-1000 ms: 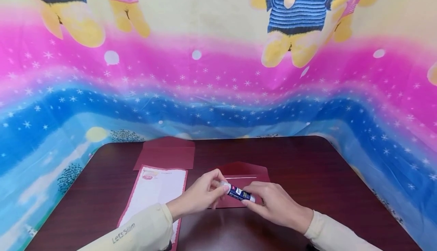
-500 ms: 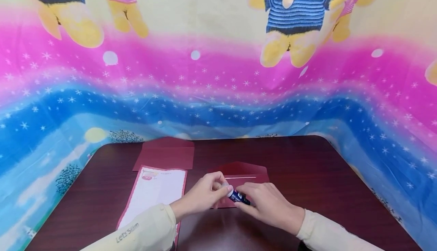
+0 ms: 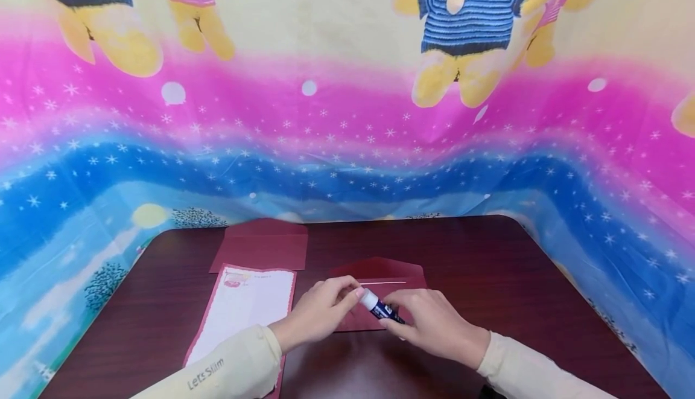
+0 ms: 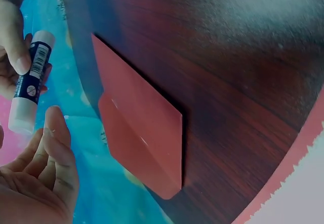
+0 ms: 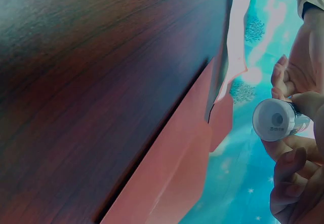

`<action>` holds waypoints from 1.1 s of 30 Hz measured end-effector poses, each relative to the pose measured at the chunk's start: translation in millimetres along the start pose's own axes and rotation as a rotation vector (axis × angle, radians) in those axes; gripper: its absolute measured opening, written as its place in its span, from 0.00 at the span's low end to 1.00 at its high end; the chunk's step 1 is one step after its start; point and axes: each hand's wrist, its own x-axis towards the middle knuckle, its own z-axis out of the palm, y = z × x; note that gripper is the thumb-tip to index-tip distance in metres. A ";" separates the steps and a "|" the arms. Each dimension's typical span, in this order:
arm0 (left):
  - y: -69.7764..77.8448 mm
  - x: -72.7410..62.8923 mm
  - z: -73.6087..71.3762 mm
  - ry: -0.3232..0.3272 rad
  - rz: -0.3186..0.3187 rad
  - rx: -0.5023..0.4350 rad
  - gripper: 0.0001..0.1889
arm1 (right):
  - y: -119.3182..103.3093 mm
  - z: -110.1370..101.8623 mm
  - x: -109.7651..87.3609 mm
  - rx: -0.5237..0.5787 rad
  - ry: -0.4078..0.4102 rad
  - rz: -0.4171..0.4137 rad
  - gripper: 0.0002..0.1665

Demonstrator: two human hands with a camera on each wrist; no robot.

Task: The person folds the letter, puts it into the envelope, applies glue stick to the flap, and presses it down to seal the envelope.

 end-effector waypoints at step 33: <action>-16.1 5.6 13.6 0.030 0.141 0.423 0.07 | 45.8 -25.1 -8.8 0.120 -0.039 0.438 0.09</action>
